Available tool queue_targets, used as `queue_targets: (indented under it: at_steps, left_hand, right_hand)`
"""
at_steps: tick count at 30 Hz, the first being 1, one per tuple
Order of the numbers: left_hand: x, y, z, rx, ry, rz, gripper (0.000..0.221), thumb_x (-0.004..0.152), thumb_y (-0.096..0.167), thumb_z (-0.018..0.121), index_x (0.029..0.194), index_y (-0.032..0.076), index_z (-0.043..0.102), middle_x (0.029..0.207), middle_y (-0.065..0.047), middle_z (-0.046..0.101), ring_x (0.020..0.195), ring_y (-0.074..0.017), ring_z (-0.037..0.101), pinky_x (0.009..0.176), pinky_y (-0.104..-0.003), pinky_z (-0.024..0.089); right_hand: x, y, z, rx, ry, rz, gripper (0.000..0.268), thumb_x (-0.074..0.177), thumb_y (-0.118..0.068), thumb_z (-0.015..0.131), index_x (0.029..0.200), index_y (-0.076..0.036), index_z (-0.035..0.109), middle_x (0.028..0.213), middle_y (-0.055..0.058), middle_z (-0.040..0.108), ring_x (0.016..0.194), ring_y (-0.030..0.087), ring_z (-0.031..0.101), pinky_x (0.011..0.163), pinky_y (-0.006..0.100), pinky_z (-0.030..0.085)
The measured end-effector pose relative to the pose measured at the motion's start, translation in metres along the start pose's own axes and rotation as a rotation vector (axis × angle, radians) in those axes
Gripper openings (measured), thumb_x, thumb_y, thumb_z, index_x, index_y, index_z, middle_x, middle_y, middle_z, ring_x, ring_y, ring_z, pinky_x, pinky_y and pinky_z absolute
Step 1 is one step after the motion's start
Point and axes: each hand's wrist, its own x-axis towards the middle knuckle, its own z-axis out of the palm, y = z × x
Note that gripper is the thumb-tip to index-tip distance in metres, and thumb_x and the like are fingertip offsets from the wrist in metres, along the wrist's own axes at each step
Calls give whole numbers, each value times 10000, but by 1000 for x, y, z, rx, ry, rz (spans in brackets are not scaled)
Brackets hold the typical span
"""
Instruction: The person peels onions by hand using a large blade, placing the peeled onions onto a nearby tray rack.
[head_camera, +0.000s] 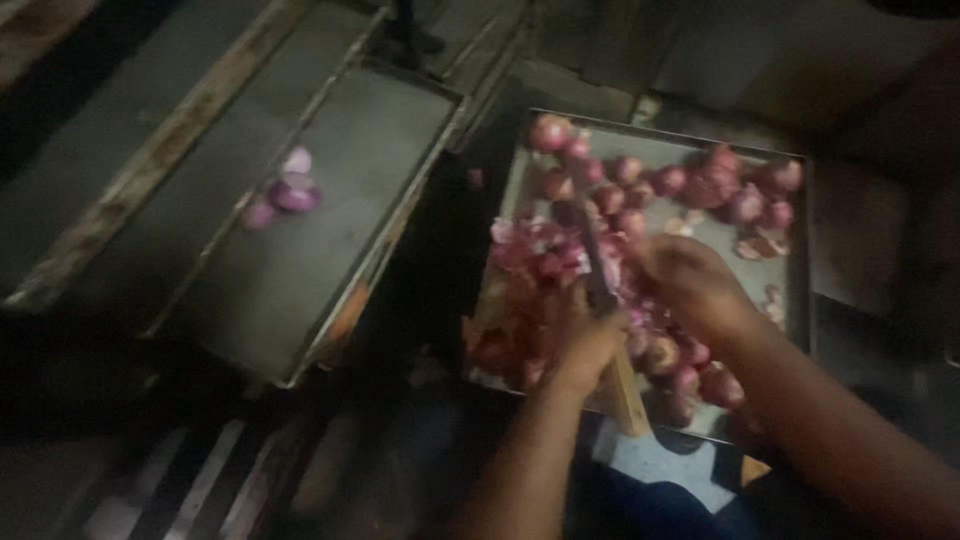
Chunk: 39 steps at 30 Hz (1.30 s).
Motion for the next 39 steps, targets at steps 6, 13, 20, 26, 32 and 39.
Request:
queue_targets:
  at_steps: [6, 13, 20, 26, 32, 39]
  left_hand:
    - [-5, -50, 7, -908, -314, -277, 330, 921, 243, 684, 1172, 39, 622, 894, -52, 654, 636, -183, 621, 564, -337, 543]
    - [-40, -33, 40, -645, -192, -490, 266, 930, 215, 589, 1193, 217, 544, 871, -15, 685, 598, -182, 616, 511, -386, 524]
    - [-45, 9, 46, -407, -89, -440, 357, 999, 441, 536, 1314, 273, 524, 725, -34, 584, 448, -135, 516, 386, -309, 462]
    - [-27, 1, 29, -232, -79, -337, 367, 989, 403, 625, 1284, 249, 471, 741, -16, 576, 476, -108, 505, 403, -278, 434]
    - [-37, 14, 23, -456, -99, -81, 248, 1012, 326, 592, 1089, 96, 542, 772, -30, 643, 531, -101, 581, 428, -282, 489]
    - [-83, 22, 49, -204, -238, -88, 273, 1051, 390, 519, 1055, 118, 547, 699, -17, 568, 463, -99, 499, 415, -255, 437]
  right_hand:
    - [-68, 66, -177, -965, 337, 402, 489, 875, -319, 748, 1299, -88, 670, 1172, 142, 739, 1004, 271, 740, 875, 394, 593]
    - [13, 30, -169, -1540, 202, -214, 570, 831, -323, 759, 1335, -94, 621, 1446, 162, 544, 1323, 389, 516, 1079, 507, 443]
    - [118, -8, -144, -1605, 205, -140, 532, 931, -292, 642, 1436, -133, 587, 1565, 184, 460, 1309, 475, 481, 1032, 594, 457]
    - [88, 16, -156, -1637, 147, -12, 516, 866, -363, 696, 1339, -180, 602, 1325, 199, 590, 1158, 431, 607, 926, 573, 536]
    - [17, 36, -143, 319, 324, 136, 492, 963, -423, 456, 1294, -86, 593, 1141, 185, 683, 1006, 402, 672, 833, 572, 532]
    - [-51, 1, -49, 936, 178, 7, 581, 955, -489, 453, 1235, -13, 634, 1138, 178, 708, 1011, 364, 699, 885, 576, 546]
